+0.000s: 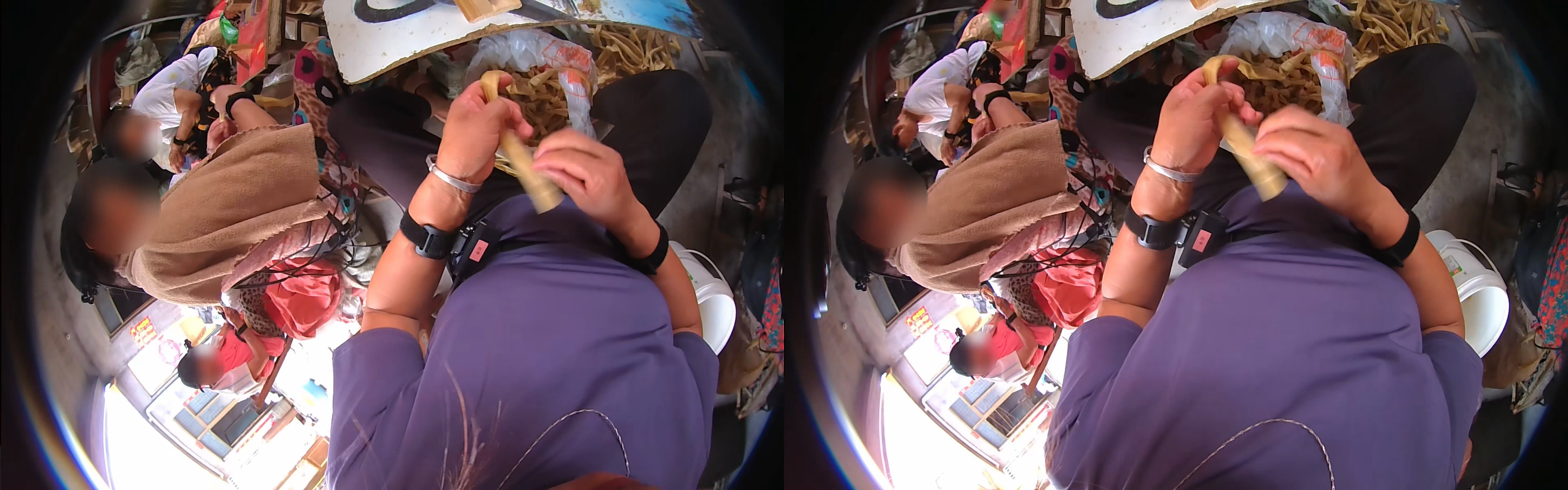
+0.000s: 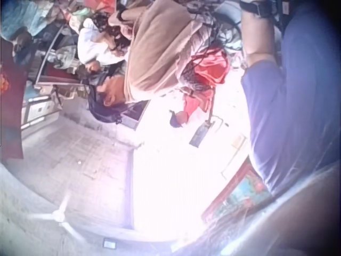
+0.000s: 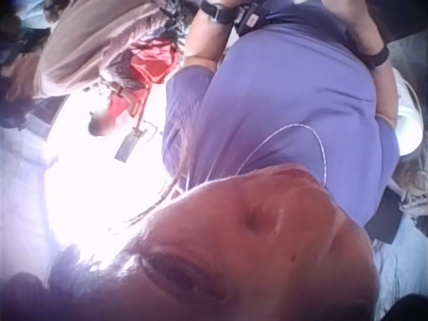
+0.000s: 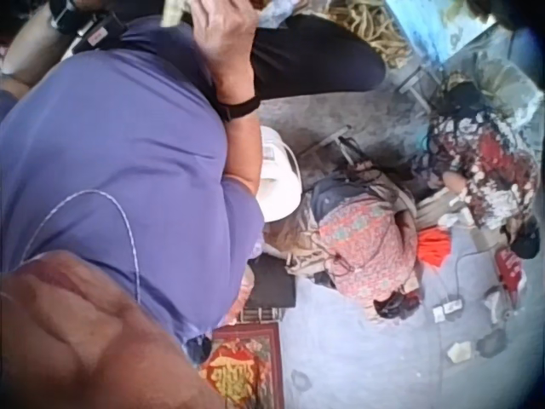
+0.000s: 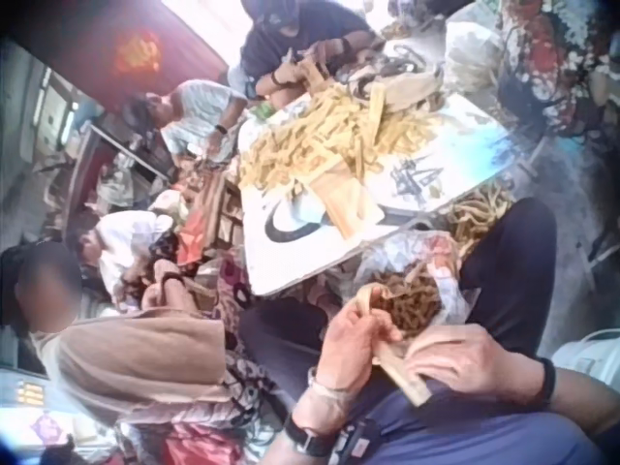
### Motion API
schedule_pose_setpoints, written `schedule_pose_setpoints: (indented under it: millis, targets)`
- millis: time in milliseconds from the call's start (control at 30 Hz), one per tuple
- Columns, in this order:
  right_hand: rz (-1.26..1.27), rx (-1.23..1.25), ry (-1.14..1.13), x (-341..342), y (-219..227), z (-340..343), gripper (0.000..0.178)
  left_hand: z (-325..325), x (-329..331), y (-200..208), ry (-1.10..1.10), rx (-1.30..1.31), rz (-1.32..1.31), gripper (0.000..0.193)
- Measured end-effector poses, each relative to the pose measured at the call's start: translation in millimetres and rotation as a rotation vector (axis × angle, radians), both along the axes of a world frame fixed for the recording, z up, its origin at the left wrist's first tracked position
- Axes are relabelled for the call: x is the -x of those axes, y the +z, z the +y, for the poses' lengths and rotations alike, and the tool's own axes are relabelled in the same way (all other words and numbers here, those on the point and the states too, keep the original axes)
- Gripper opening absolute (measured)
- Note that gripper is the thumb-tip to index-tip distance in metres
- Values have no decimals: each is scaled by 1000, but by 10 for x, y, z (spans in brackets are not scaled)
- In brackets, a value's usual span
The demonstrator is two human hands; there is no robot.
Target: The person sits and repeatedly folds and twists thin, dried strips of plant material by hand. They pick up strips from a pile on a board, fold them into small bundles, and place them back down, continuing the process throughout the clip.
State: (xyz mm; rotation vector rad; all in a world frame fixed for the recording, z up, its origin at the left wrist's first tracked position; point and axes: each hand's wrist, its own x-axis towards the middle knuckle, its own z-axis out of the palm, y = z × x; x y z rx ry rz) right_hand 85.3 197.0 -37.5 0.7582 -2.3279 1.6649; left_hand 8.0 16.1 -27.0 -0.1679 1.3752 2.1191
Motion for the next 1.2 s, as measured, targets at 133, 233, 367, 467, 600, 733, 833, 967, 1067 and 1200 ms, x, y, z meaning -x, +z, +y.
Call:
schedule_pose_setpoints:
  millis: [133, 233, 367, 467, 600, 733, 833, 967, 1067, 1200]
  targets:
    - [177, -38, -56, -33, 33, -121, 15, 78, 11, 49, 53, 109, -28, 21]
    - [371, -207, -117, 31, 57, -145, 19, 43, 15, 74, 55, -35, -114, 26]
    - [489, -224, -97, 101, -15, -197, 23, 14, 5, 44, 68, -94, -193, 29]
    - [507, -159, -69, 125, 1, -272, 20, -13, 19, 43, 44, 36, -66, 23]
    - [417, -12, -63, 117, 216, -251, 13, -121, 65, 122, 144, 434, 293, 21]
    - [135, 246, -315, 262, 484, -111, 16, -200, 18, 558, 110, 708, 784, 17]
    - [-151, 506, -263, 540, 476, -153, 18, -121, -117, 781, 60, 801, 978, 18]
    - [-476, 742, -157, 516, 345, -334, 19, 5, -155, 788, 149, 833, 964, 17]
    - [-416, 557, -111, 444, 321, -308, 24, 0, -133, 760, 122, 788, 898, 18]
    - [-283, 282, -39, 402, 327, -138, 28, -57, -103, 709, -18, 647, 805, 23]
